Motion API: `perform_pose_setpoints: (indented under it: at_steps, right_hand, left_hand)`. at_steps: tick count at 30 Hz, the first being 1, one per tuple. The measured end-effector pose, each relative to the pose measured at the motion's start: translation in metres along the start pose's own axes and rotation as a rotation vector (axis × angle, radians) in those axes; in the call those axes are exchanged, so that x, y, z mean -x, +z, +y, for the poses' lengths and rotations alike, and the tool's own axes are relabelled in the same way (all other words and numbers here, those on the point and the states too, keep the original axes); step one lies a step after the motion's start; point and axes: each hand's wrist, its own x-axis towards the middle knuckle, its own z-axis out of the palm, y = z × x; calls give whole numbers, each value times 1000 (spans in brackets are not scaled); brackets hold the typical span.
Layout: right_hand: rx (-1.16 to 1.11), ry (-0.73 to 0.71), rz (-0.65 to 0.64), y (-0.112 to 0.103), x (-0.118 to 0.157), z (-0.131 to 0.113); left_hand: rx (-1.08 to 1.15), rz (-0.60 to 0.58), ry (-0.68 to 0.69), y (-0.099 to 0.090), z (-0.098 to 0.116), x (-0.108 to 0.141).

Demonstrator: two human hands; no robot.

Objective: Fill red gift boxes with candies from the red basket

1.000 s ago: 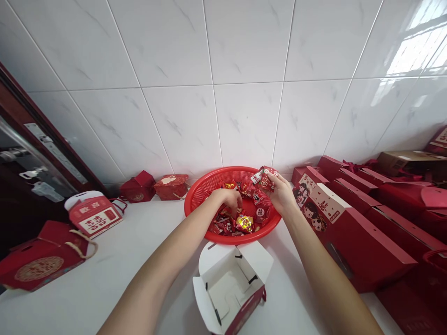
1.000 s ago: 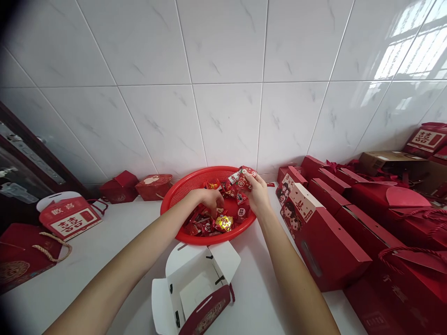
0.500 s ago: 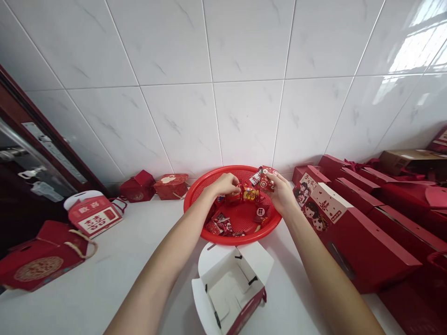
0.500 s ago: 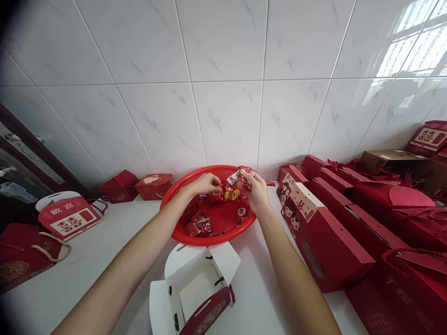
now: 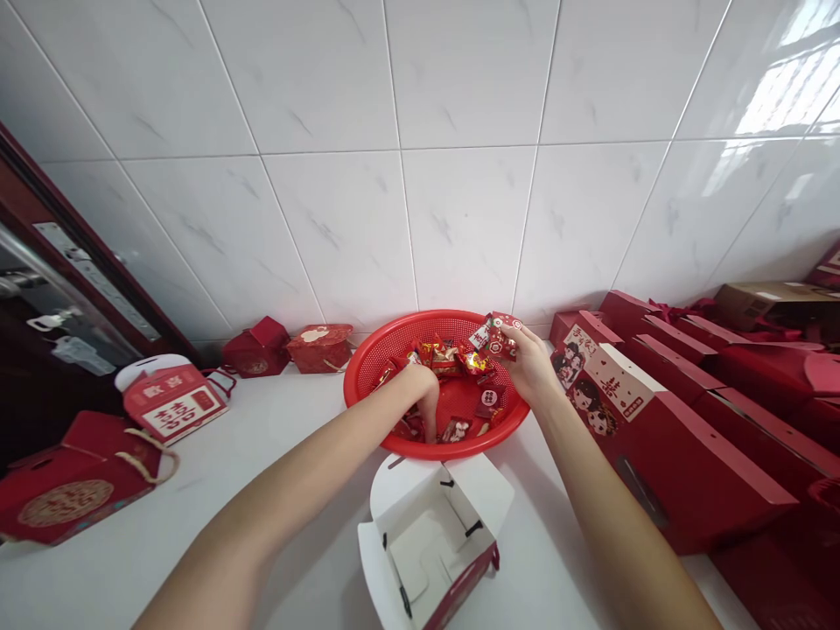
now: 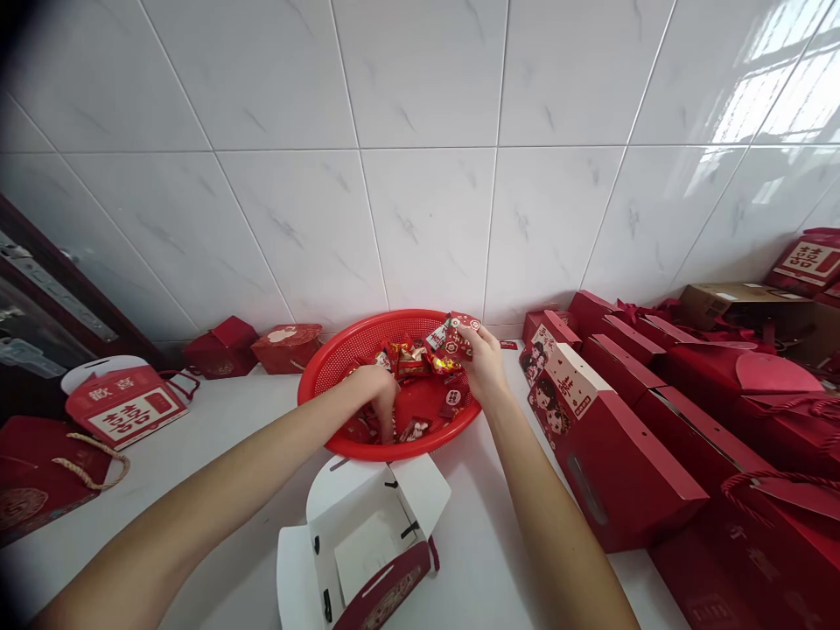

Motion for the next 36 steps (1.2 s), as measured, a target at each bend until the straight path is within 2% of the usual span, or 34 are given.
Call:
perform_pose_setpoints:
  at_steps: [3, 5, 12, 14, 17, 20, 22, 25, 28, 30, 32, 36]
  right_hand:
    - [22, 0, -1, -1, -2, 1]
    - [18, 3, 4, 0, -2, 2]
    - [15, 10, 2, 4, 3, -1]
    - [11, 5, -7, 4, 4, -1]
    - [4, 13, -17, 3, 4, -1]
    - [-4, 26, -14, 3, 4, -1]
    - [-2, 29, -13, 4, 4, -2]
    - [2, 33, -27, 4, 5, -2]
    - [13, 28, -33, 5, 5, -3]
    - [10, 30, -20, 5, 5, -3]
    - [-3, 33, -10, 6, 5, -4]
    - [1, 30, -9, 6, 6, -4]
  left_hand:
    - [-15, 99, 50, 12, 9, -2]
    - [-58, 157, 89, 12, 11, 2]
    - [-270, 369, 230, -14, 21, 35]
    - [-305, 345, 298, -13, 29, 43]
    - [-396, 180, 398, -2, 42, 52]
    - [-472, 5, 300, 10, 49, 52]
    - [-492, -40, 189, 13, 47, 49]
    - [-496, 5, 108, 5, 36, 41]
    - [-462, 143, 118, -10, 24, 38]
    - [-423, 204, 179, -17, 21, 39]
    - [-381, 218, 277, -15, 24, 41]
    - [-318, 182, 630, 9, 43, 40]
